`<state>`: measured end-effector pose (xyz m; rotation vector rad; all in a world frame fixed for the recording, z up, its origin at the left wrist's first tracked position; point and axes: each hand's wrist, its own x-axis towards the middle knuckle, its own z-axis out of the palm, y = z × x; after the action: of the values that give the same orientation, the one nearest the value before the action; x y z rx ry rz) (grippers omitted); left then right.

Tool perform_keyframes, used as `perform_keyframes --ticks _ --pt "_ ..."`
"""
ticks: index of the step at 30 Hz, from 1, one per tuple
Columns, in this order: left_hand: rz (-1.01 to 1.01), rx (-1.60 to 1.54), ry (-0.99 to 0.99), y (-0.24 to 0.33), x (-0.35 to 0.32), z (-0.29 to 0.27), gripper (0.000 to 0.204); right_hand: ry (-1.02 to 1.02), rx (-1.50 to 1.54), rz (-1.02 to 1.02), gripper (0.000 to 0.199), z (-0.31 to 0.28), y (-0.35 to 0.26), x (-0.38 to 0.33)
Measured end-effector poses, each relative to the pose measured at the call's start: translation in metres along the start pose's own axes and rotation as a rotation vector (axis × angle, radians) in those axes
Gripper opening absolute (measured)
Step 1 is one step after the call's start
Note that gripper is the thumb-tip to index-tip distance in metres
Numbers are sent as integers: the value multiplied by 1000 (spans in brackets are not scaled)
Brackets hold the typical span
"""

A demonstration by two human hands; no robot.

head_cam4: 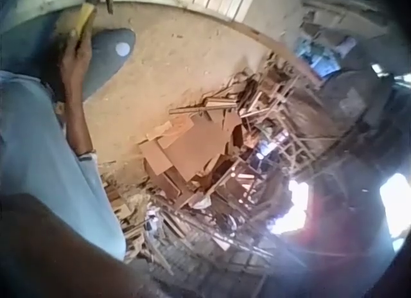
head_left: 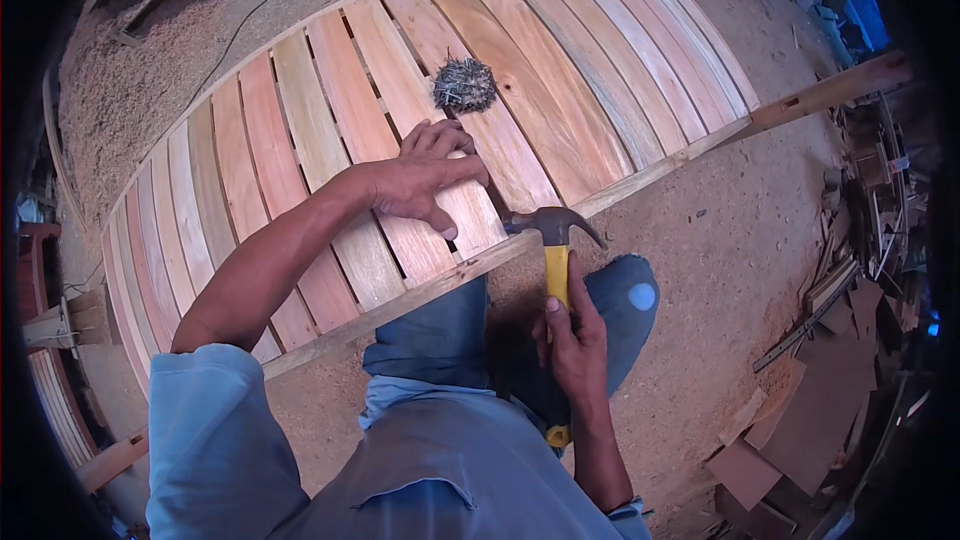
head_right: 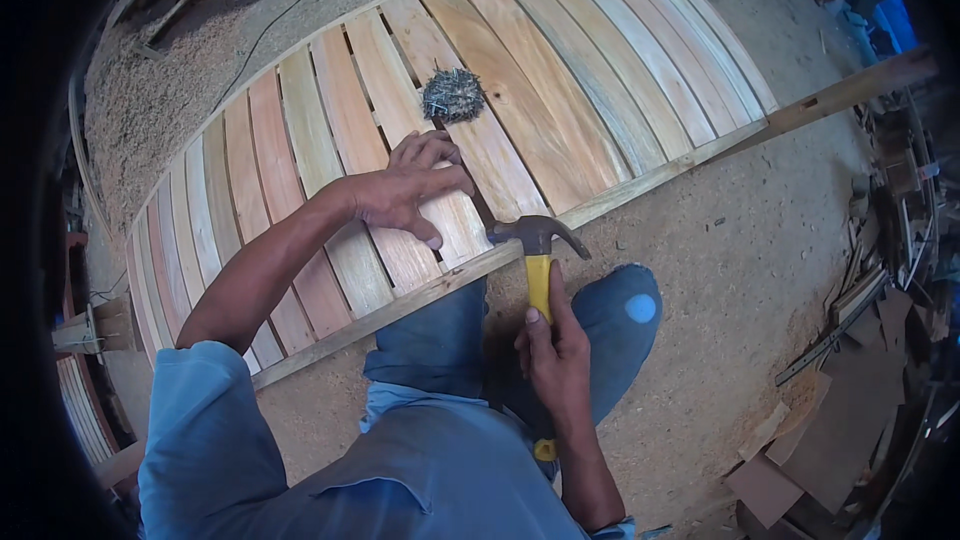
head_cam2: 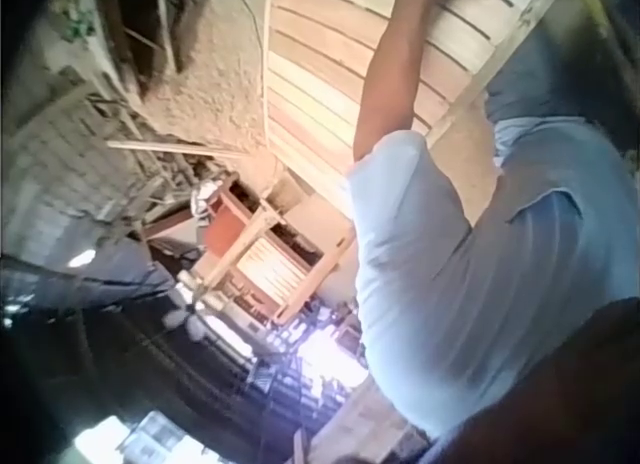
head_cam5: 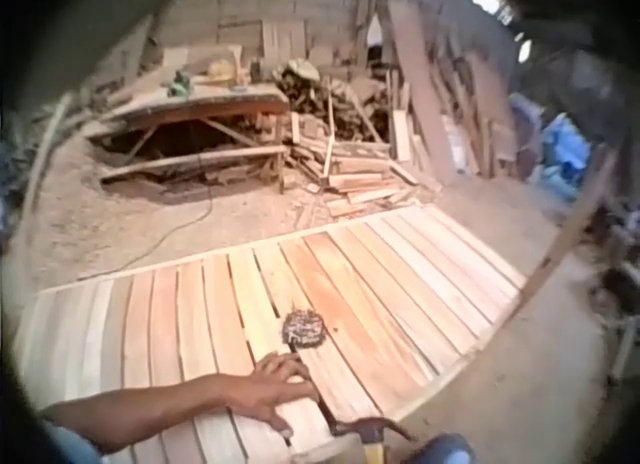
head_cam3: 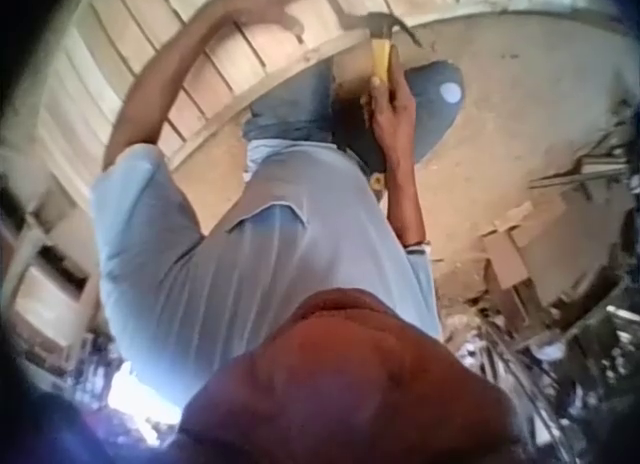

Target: Hammering nails into a wooden furniture piece.

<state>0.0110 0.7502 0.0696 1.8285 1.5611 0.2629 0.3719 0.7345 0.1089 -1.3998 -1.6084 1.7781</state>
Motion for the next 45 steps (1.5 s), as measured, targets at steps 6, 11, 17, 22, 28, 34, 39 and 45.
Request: perform_keyframes --ticks 6,11,17,22,28,34,39,45 --pt "-4 7 3 3 -3 -2 94 -35 1 32 68 2 -1 -5" --pt "-9 -18 6 3 -2 -3 93 43 -243 -103 69 0 1 -13" --pt "-14 -6 18 0 -4 3 92 159 -683 -735 42 -2 -53 -50" --pt "-12 -3 14 5 3 2 90 104 -801 -779 48 -6 -15 -46" --pt "-26 -12 19 6 -2 1 89 119 -721 -696 61 12 -21 -23" --pt "-12 4 29 1 1 6 89 33 -845 -683 65 9 -18 -40" --pt "-10 -24 -5 -2 2 3 88 180 -686 -810 72 6 -14 -27" --pt "-51 -32 -20 7 -2 -4 88 313 -598 -806 78 -5 -32 -48"
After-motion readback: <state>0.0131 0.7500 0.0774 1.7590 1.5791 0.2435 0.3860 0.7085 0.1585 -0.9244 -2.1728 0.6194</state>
